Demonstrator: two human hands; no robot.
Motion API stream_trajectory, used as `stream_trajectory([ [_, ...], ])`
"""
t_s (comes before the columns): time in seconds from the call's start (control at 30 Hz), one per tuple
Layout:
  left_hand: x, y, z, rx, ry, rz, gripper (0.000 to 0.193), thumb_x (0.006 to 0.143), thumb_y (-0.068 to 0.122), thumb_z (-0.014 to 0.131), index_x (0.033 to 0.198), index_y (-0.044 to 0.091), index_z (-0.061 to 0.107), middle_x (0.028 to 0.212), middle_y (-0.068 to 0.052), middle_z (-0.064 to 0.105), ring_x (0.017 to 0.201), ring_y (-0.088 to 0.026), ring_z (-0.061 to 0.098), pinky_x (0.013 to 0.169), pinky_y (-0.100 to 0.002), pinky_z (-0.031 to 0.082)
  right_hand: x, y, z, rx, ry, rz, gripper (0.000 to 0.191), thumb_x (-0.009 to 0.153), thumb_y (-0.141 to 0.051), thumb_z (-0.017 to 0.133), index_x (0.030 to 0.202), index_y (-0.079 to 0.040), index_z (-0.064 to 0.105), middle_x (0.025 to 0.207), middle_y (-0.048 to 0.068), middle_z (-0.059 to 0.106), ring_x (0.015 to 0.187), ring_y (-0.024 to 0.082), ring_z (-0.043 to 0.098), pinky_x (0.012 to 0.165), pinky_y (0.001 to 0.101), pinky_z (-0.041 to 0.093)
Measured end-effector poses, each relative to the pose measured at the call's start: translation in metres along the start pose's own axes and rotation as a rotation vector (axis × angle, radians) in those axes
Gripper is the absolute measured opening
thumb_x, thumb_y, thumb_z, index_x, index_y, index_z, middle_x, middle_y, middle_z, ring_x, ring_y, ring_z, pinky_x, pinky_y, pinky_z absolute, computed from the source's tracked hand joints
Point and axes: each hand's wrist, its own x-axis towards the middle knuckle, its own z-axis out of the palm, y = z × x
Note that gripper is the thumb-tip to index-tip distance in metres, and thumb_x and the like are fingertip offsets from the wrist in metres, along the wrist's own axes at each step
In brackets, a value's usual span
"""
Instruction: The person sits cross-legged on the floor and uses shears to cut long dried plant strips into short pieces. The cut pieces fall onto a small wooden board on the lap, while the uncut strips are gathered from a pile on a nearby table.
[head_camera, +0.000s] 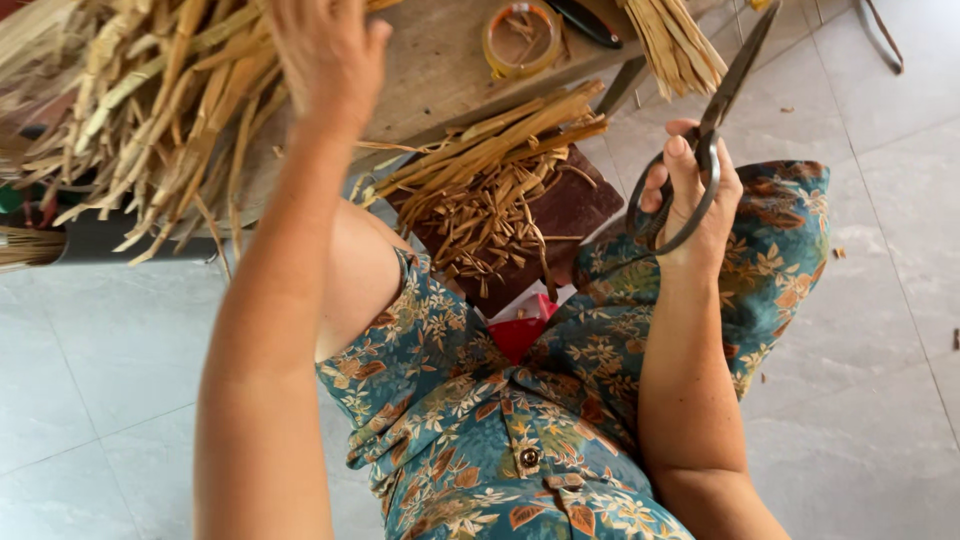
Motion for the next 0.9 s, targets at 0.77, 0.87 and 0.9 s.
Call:
stream_trajectory([
  [0.77,-0.061,0.170,0.034,-0.446,-0.757,-0.294,0.011,0.089,0.014,0.072,0.096,0.008,0.065,0.108,-0.014,0.070,0.098,-0.030,0.068,0.082,-0.044,0.056,0.007,0.023,-0.001,-0.015,-0.019,0.013,0.033,0.100,-0.020,0.077,0.121,0.001,0.064,0.081,0.001,0.062,0.067,0.008,0.062,0.052,0.0224,0.047],
  [0.87,-0.048,0.169,0.003,-0.692,-0.751,-0.468,0.014,0.089,0.014,0.071,0.101,0.011,0.064,0.099,-0.006,0.076,0.088,-0.023,0.071,0.077,-0.041,0.054,0.009,0.023,-0.002,0.006,-0.024,-0.003,0.033,0.099,-0.017,0.076,0.124,0.000,0.062,0.084,0.009,0.070,0.066,0.010,0.065,0.052,0.0225,0.049],
  [0.9,-0.044,0.169,-0.006,-0.771,-0.796,-0.529,0.014,0.090,0.017,0.071,0.101,0.012,0.064,0.097,-0.004,0.076,0.086,-0.021,0.072,0.076,-0.038,0.056,0.010,0.023,-0.003,0.022,-0.034,-0.013,0.033,0.098,-0.015,0.076,0.124,-0.001,0.060,0.089,0.012,0.073,0.065,0.011,0.064,0.053,0.0226,0.050],
])
